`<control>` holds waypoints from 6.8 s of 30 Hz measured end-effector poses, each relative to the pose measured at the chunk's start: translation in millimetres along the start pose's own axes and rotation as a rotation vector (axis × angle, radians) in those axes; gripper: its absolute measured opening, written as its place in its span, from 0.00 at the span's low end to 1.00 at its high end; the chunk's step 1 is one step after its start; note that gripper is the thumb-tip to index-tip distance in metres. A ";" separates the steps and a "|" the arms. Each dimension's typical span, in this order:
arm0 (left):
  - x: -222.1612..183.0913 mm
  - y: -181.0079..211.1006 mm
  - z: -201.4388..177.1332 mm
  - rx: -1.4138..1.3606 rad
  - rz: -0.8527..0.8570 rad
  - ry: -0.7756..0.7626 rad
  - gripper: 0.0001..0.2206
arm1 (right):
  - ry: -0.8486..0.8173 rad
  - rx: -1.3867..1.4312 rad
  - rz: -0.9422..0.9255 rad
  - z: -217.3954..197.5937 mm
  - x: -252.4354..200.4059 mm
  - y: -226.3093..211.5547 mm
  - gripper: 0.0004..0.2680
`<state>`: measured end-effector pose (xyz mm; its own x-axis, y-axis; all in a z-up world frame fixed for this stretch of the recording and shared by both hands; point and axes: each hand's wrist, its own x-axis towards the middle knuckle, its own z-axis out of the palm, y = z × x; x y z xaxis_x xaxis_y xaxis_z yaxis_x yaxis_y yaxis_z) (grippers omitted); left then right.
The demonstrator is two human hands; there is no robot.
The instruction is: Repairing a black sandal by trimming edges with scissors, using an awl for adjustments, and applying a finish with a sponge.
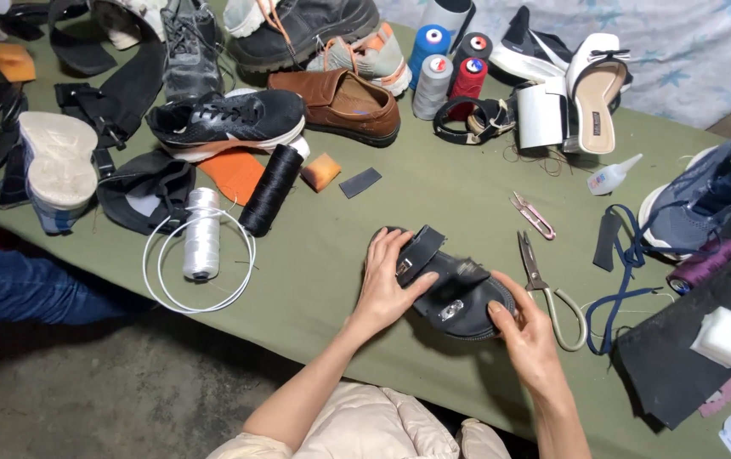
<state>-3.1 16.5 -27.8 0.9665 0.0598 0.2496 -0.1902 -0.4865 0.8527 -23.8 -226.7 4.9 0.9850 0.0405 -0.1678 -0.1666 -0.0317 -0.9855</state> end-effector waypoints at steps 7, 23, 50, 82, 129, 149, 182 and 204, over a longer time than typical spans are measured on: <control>3.8 -2.0 -8.2 -0.075 -0.160 0.013 0.16 | -0.024 -0.220 0.113 -2.1 23.1 -14.5 0.19; 47.3 -44.8 35.8 -0.455 -0.305 -0.005 0.09 | 0.021 0.386 0.003 -22.6 135.1 53.8 0.24; 53.9 -93.6 61.0 -0.532 -0.288 -0.037 0.09 | 0.252 -1.200 -0.181 -102.6 68.7 88.3 0.19; 49.8 -57.6 33.6 -0.621 -0.317 -0.113 0.07 | 0.307 -1.003 -0.188 -75.4 58.4 24.3 0.15; 56.0 -32.9 13.1 -1.029 -0.685 -0.101 0.01 | 0.200 -0.786 -0.042 -115.7 78.8 1.7 0.09; 0.2 -13.6 2.9 0.311 -0.182 -0.237 0.52 | 0.434 -1.081 -0.043 -212.9 190.5 101.7 0.10; 94.9 -71.4 -96.3 0.201 -0.256 -0.251 0.27 | 0.099 -0.599 -0.179 -71.9 64.3 -48.5 0.10; 49.8 70.3 -15.0 -0.655 -0.046 -0.097 0.24 | -0.296 -0.149 -0.175 28.7 7.1 -42.9 0.20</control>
<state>29.0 -1.7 51.5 0.9814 -0.0261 0.1902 -0.1844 0.1467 0.9718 -11.0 -196.4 45.2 0.9387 0.3442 -0.0185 0.0330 -0.1432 -0.9891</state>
